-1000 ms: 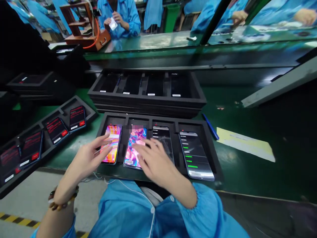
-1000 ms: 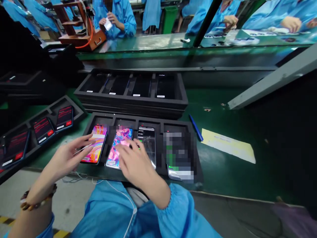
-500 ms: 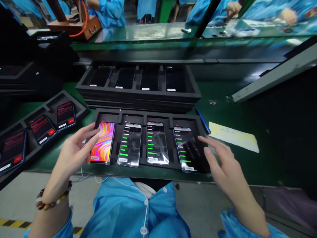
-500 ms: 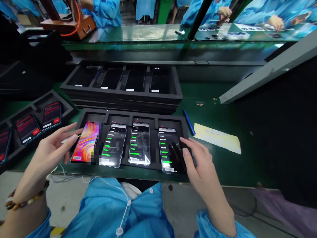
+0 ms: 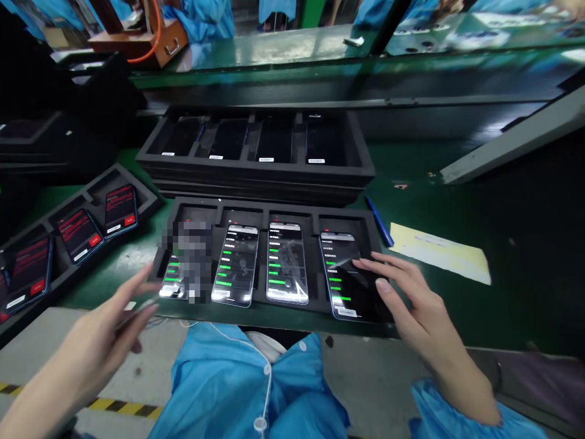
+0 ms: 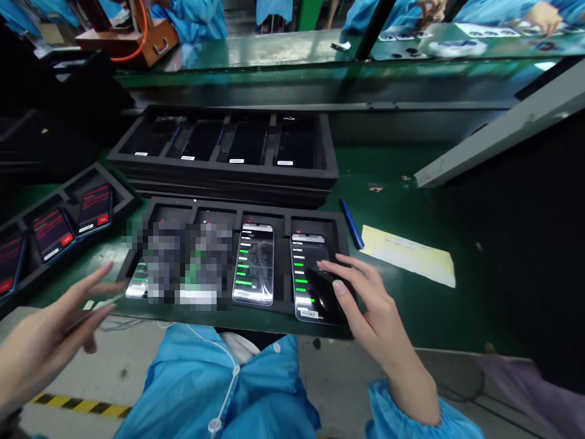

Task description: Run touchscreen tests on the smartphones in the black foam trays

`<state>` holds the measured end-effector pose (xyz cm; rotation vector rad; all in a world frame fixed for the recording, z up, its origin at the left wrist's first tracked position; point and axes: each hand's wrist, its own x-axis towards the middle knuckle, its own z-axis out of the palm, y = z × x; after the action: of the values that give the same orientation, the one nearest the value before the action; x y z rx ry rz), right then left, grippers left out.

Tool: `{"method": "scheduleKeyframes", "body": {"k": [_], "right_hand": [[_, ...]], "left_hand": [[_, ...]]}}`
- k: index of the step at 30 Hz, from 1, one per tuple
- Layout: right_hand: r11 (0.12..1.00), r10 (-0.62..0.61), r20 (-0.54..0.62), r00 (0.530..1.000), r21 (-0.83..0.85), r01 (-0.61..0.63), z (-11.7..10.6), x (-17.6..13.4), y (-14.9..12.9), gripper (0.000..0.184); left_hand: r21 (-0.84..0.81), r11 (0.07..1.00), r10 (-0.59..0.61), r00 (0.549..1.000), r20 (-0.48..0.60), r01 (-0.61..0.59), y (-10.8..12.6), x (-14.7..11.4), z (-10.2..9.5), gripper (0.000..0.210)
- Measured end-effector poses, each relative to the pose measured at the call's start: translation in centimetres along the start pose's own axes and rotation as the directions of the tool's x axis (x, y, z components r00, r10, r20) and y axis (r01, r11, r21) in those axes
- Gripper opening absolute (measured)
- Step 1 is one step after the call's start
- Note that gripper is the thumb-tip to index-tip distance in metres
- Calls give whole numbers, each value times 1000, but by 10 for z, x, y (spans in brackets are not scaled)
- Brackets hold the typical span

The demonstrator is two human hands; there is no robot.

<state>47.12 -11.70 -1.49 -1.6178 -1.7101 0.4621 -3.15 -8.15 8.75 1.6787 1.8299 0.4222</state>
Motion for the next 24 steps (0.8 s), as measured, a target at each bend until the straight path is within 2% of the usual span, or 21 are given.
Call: {"method": "scheduleKeyframes", "body": {"k": [2, 4, 6, 8, 10, 12, 14, 15, 17, 20, 24], "right_hand": [[1000, -14, 17, 1000, 10, 14, -2, 0, 2, 36], [999, -37, 60, 998, 23, 36, -1, 1, 5, 37], [999, -28, 78, 997, 19, 26, 1, 3, 8, 38], [1000, 23, 54, 998, -5, -23, 5, 8, 11, 42], [998, 60, 21, 998, -28, -59, 9, 15, 13, 45], [998, 49, 0, 999, -35, -49, 11, 20, 15, 46], [1000, 15, -4, 1000, -27, -15, 11, 23, 15, 44], [1000, 3, -2, 1000, -20, -3, 11, 22, 15, 44], [1000, -1, 17, 1000, 1, 1, 8, 18, 14, 43], [999, 19, 51, 999, 34, -21, 5, 15, 12, 44], [1000, 3, 17, 1000, -8, -3, 9, 34, 14, 45]], "left_hand": [[107, 991, -79, 997, 15, 77, -7, 2, -11, 60], [127, 989, -90, 985, 144, 72, -1, 4, -12, 53], [31, 999, -43, 954, 296, 36, 17, 6, 1, 57], [-121, 992, 14, 897, 442, 44, 41, 5, 30, 59], [-260, 960, 74, 805, 588, 102, 64, 3, 68, 57], [-334, 928, 157, 642, 750, 164, 79, 0, 110, 57], [-404, 884, 244, 502, 830, 237, 88, -2, 148, 58], [-435, 858, 275, 470, 839, 273, 90, -3, 164, 58], [-495, 802, 317, 464, 828, 335, 94, -3, 189, 59], [-558, 718, 333, 498, 801, 417, 102, -3, 217, 62], [-586, 639, 351, 488, 799, 499, 117, -7, 249, 73]]}}
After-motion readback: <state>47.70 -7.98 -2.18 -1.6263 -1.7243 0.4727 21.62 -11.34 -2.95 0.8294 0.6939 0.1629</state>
